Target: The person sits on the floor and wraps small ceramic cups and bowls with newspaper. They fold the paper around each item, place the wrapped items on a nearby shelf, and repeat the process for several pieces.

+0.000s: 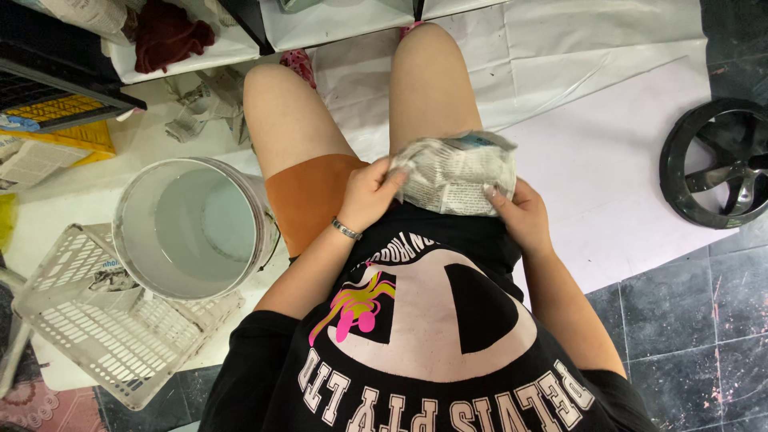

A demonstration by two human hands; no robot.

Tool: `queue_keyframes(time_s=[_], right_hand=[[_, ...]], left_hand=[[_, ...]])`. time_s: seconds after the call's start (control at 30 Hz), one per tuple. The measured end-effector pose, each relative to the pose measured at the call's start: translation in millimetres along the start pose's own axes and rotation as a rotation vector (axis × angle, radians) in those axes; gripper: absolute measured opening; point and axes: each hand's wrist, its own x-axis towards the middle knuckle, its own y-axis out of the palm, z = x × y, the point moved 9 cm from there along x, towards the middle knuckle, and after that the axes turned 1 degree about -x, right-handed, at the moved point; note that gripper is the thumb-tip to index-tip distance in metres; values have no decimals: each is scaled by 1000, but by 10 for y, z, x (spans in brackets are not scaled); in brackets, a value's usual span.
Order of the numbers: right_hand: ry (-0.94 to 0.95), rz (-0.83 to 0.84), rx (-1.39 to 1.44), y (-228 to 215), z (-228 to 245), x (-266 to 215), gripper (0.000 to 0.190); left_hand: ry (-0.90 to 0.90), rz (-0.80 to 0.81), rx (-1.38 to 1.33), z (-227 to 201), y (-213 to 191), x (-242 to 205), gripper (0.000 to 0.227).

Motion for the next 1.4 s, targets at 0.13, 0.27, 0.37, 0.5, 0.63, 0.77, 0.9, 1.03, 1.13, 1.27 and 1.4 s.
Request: queue_keyframes(time_s=[0.13,0.27,0.37,0.5,0.63,0.77,0.9,1.03,1.13,1.27,1.4], right_hand=[[-26,-143,185,-81,21,-3,24],[-589,33,-31,80,803,-304,19],[-902,291,-96,280,1257,-519,18],[-799,334,-246,214,1221,-402,20],[-604,330,-236,17,805,-247,22],[-322,197,-173,-236,152,-90,24],[-207,73,-249,-378,-170,21,27],[-106,-43,-188,-278,-62,159,31],[4,-104,-176,-172,53,248,32],[28,-115,-56,-22,190,343,32],[13,-139,-202,3,253,370,30]], left_hand=[[293,-94,42,-633,-76,-23,86],[194,-176,112,-562,-179,-32,65],[441,-206,65,-683,-309,-166,64],[476,-60,-10,-660,-300,-142,58],[423,261,87,-487,-167,-174,58],[358,385,179,-296,-81,-252,26],[390,356,71,-96,-53,-306,25],[314,184,-7,89,-59,-167,34],[-446,216,-55,581,57,-144,42],[-206,148,-600,169,128,138,35],[-309,105,-496,326,165,240,40]])
